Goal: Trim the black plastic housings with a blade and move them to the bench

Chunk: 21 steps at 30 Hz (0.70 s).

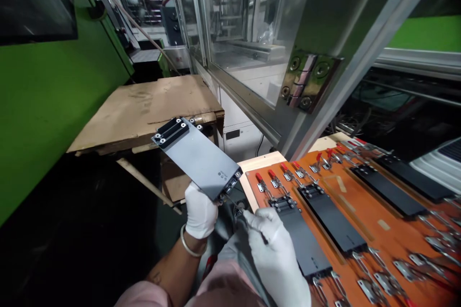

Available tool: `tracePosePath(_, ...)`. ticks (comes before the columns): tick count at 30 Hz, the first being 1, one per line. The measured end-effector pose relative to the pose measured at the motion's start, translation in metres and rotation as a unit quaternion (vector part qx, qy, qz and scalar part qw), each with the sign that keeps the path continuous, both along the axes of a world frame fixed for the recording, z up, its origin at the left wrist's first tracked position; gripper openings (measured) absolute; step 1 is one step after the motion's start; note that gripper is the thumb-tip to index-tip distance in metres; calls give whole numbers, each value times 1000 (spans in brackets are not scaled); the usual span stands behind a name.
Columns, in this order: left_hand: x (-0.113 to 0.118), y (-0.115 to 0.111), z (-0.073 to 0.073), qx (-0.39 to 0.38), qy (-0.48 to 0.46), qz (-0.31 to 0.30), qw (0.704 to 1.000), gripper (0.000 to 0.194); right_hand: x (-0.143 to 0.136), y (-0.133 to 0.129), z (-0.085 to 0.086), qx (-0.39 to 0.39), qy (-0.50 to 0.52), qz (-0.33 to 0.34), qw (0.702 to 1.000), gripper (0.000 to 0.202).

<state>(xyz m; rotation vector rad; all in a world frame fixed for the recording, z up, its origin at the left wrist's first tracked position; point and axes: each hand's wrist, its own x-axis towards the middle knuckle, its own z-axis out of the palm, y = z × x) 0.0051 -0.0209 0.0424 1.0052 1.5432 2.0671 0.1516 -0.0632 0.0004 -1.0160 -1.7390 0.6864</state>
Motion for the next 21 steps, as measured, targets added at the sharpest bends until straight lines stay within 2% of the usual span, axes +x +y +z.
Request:
tracePosePath(2,1,1,2,18,-17,10,1000,10,-3,-2,2,-22,31,20,999,23)
tracePosePath(5,-1,1,-5,22,-12,6,1000,7,-2,-3,1,-34,30,38,998,21)
tracePosePath(8,-3,2,-16,4,15,-35,999,3,1,-2,-2,-21,9,9,1000,21)
tracePosePath(10,-3,3,-20,-2,-15,-38,999,5,-1,-3,-3,-28,20,-12,999,21)
tracePosePath(13,-1,4,-19,-7,-79,-18,997,7,-6,-7,-3,-76,70,20,994,21)
tracePosePath(16,-1,1,-15,-13,-65,-8,998,4,-8,-12,-7,-169,123,69,975,18)
tracePosePath(18,-3,-1,-17,-23,-42,-21,999,5,-4,-13,-10,-227,140,57,962,18)
tracePosePath(21,-8,-6,-29,-20,-44,-86,995,9,2,-11,-10,-225,163,-19,960,19)
